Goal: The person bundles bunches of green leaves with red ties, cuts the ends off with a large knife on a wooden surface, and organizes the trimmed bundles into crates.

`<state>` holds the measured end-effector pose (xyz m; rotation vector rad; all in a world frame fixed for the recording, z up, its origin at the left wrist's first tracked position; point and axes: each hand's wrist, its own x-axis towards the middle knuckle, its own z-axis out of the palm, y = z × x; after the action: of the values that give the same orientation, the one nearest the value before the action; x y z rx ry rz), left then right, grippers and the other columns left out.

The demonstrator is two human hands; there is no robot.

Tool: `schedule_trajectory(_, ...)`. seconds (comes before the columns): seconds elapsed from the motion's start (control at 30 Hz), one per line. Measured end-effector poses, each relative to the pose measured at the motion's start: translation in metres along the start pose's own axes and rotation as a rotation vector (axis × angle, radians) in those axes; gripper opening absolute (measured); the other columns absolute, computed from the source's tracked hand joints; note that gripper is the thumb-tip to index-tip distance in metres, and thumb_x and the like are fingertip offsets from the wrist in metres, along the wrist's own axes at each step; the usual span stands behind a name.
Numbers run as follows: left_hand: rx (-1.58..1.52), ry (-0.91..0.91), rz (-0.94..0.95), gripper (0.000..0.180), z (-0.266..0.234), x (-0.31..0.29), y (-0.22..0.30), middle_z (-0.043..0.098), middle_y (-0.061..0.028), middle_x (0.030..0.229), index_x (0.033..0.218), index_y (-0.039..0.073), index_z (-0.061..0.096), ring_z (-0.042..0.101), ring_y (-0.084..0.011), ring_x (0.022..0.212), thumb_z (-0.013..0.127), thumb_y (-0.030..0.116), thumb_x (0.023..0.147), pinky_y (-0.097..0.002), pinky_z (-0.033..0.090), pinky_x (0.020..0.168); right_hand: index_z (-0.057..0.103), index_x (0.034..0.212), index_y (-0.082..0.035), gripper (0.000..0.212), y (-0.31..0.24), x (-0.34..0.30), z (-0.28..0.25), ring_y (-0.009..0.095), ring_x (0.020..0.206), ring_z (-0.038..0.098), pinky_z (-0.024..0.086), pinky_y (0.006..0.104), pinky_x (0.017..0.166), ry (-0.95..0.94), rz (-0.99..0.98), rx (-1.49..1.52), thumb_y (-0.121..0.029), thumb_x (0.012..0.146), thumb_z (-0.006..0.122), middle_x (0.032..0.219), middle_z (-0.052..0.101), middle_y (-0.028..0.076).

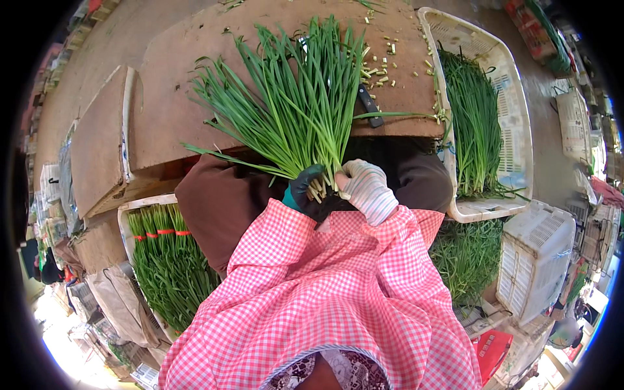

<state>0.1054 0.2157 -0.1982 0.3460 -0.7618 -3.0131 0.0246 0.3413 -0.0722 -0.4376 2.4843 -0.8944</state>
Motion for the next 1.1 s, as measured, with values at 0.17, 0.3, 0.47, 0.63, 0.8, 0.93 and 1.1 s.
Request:
schedule_trajectory(0.17,-0.266,0.036,-0.259,0.037,0.001,0.007,0.002,0.060,-0.0159,0.106,0.114,0.000,0.054,0.059,-0.0264,0.097,0.057,0.020,0.084,-0.0407,0.049,0.087,0.060,0.079,0.001,0.016,-0.004,-0.007,0.004,0.022,0.062,0.057,0.044,0.0338,0.058,-0.067,0.037,0.307,-0.013,0.081,0.054,0.063,0.055,0.013)
schedule_trajectory(0.3,-0.290,0.118,-0.245,0.033,0.042,0.005,0.021,0.064,-0.0153,0.099,0.109,-0.002,0.057,0.062,-0.0266,0.088,0.064,0.012,0.080,-0.0392,0.051,0.083,0.061,0.080,0.001,0.018,0.001,-0.001,0.007,0.025,0.062,0.057,0.044,0.0345,0.060,-0.075,-0.213,0.202,-0.013,0.084,0.051,0.065,0.056,0.015)
schedule_trajectory(0.47,-0.259,0.046,-0.250,0.029,0.017,0.007,0.015,0.062,-0.0151,0.100,0.104,-0.002,0.058,0.060,-0.0270,0.095,0.057,0.016,0.081,-0.0411,0.049,0.087,0.061,0.077,-0.003,0.017,-0.003,-0.004,0.007,0.028,0.063,0.059,0.047,0.0363,0.060,-0.153,-0.068,0.359,-0.016,0.082,0.051,0.068,0.058,0.015)
schedule_trajectory(0.63,-0.172,0.004,-0.155,0.023,-0.016,0.009,0.002,0.062,-0.0123,0.094,0.097,0.000,0.058,0.061,-0.0230,0.087,0.062,0.015,0.080,-0.0387,0.051,0.081,0.065,0.079,0.000,0.023,0.025,-0.006,0.018,0.025,0.061,0.059,0.047,0.0333,0.060,-0.148,-0.096,0.350,-0.019,0.083,0.052,0.068,0.063,0.014)
schedule_trajectory(0.8,0.627,0.032,0.313,0.022,0.013,0.001,0.003,0.062,-0.0101,0.091,0.099,0.005,0.056,0.060,-0.0180,0.087,0.065,0.005,0.079,-0.0345,0.051,0.078,0.066,0.083,0.001,0.025,0.001,0.000,-0.005,0.022,0.065,0.062,0.048,0.0321,0.063,-0.093,0.153,0.414,-0.022,0.080,0.058,0.070,0.064,0.015)
schedule_trajectory(0.93,0.101,0.113,-0.011,0.021,-0.003,0.006,0.006,0.063,-0.0101,0.089,0.097,0.003,0.060,0.062,-0.0195,0.081,0.066,0.007,0.077,-0.0345,0.053,0.074,0.066,0.083,0.002,0.025,-0.002,-0.002,0.003,0.021,0.066,0.062,0.047,0.0310,0.063,-0.005,0.044,0.436,-0.022,0.079,0.059,0.069,0.064,0.013)
schedule_trajectory(1.1,-0.126,0.378,-0.204,0.019,0.048,0.004,0.026,0.061,-0.0091,0.084,0.089,0.002,0.060,0.061,-0.0216,0.080,0.066,0.015,0.076,-0.0403,0.052,0.080,0.066,0.075,-0.001,0.023,0.012,-0.020,-0.040,0.008,0.050,0.048,0.037,0.0209,0.047,0.036,0.382,0.682,-0.019,0.080,0.053,0.062,0.058,0.003)
